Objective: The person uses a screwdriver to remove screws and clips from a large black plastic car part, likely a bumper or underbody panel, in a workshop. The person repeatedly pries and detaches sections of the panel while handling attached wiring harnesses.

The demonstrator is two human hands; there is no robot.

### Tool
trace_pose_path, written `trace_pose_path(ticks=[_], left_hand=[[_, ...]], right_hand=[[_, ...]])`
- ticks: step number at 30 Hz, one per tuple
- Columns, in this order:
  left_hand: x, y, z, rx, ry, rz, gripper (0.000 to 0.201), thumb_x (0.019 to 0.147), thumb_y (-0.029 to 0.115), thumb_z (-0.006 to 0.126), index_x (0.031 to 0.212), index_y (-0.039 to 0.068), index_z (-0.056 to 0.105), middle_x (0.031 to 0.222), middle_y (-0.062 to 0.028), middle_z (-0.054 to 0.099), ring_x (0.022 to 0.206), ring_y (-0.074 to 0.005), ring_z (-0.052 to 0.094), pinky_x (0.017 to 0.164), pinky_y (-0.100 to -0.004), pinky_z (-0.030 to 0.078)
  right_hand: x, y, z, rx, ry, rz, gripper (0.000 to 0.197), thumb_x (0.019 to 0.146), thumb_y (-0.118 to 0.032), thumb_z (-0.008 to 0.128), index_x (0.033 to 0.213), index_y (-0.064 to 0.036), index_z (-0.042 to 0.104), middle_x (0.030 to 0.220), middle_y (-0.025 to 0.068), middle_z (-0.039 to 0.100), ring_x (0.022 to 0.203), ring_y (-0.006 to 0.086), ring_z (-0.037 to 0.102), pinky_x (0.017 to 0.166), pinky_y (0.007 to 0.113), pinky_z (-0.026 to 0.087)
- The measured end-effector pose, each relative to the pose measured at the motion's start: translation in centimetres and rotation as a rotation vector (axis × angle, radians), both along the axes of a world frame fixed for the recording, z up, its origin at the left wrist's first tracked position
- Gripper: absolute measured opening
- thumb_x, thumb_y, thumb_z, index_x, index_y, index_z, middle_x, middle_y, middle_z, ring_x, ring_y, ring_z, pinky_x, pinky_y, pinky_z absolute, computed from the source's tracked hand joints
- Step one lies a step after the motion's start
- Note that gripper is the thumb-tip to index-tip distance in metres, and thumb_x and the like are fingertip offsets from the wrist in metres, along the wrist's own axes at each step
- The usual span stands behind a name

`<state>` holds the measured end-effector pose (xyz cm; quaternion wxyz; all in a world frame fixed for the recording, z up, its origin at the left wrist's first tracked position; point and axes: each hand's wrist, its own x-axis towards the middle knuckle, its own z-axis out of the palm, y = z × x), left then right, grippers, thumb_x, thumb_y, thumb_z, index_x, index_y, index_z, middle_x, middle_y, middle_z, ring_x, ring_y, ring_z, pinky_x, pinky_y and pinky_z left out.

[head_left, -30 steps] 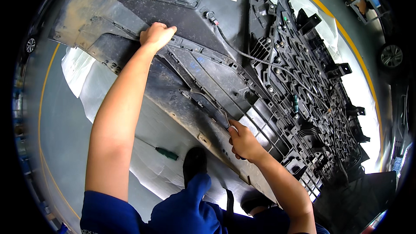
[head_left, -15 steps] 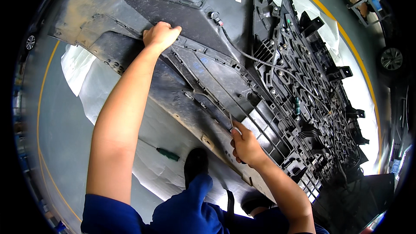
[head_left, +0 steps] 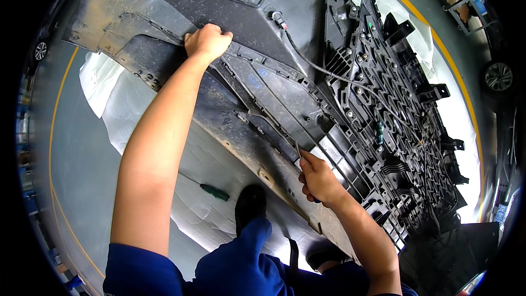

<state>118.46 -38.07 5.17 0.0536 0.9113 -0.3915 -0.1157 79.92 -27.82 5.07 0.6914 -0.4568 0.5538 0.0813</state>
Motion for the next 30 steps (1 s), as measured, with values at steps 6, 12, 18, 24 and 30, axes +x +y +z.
trace_pose_path(ticks=[6, 12, 18, 24, 30], left_hand=[[0.1, -0.1, -0.6, -0.022, -0.007, 0.027, 0.043, 0.095, 0.049, 0.064, 0.109, 0.011, 0.079, 0.114, -0.0143, 0.077, 0.115, -0.0308, 0.069, 0.114, -0.0440, 0.038], [0.2, -0.2, -0.6, -0.021, -0.018, -0.001, 0.042, 0.095, 0.049, 0.063, 0.105, 0.011, 0.079, 0.108, -0.0145, 0.078, 0.111, -0.0322, 0.070, 0.111, -0.0451, 0.039], [0.0, 0.1, -0.9, -0.043, -0.063, -0.016, 0.041, 0.094, 0.049, 0.063, 0.098, 0.011, 0.079, 0.101, -0.0135, 0.078, 0.105, -0.0334, 0.071, 0.107, -0.0457, 0.040], [-0.1, 0.0, -0.7, -0.029, -0.058, -0.007, 0.041, 0.094, 0.048, 0.065, 0.100, 0.011, 0.079, 0.102, -0.0128, 0.079, 0.106, -0.0325, 0.071, 0.109, -0.0453, 0.039], [0.0, -0.1, -0.7, -0.029, -0.059, -0.008, 0.042, 0.095, 0.049, 0.064, 0.100, 0.010, 0.079, 0.100, -0.0125, 0.079, 0.106, -0.0328, 0.072, 0.107, -0.0458, 0.041]], right_hand=[[0.3, -0.5, -0.2, 0.174, -0.072, -0.235, 0.047, 0.111, -0.025, 0.046, 0.155, -0.0084, 0.045, 0.083, 0.0072, 0.053, 0.053, 0.0135, 0.047, 0.043, 0.031, 0.041], [1.8, 0.1, -0.2, -0.048, 0.044, 0.019, 0.042, 0.111, -0.022, 0.047, 0.148, -0.0036, 0.052, 0.077, 0.0106, 0.060, 0.050, 0.0154, 0.051, 0.044, 0.033, 0.044], [1.2, -0.1, 0.8, -0.016, 0.055, 0.020, 0.050, 0.113, -0.025, 0.044, 0.160, -0.0093, 0.041, 0.080, 0.0050, 0.052, 0.054, 0.0138, 0.051, 0.044, 0.032, 0.044], [1.2, 1.1, 0.0, 0.028, 0.009, -0.108, 0.052, 0.113, -0.025, 0.045, 0.162, -0.0102, 0.037, 0.083, 0.0051, 0.053, 0.055, 0.0138, 0.051, 0.044, 0.031, 0.043], [1.2, 1.1, -0.1, 0.081, -0.030, -0.232, 0.052, 0.112, -0.023, 0.046, 0.162, -0.0093, 0.037, 0.082, 0.0057, 0.053, 0.054, 0.0136, 0.050, 0.043, 0.032, 0.043]])
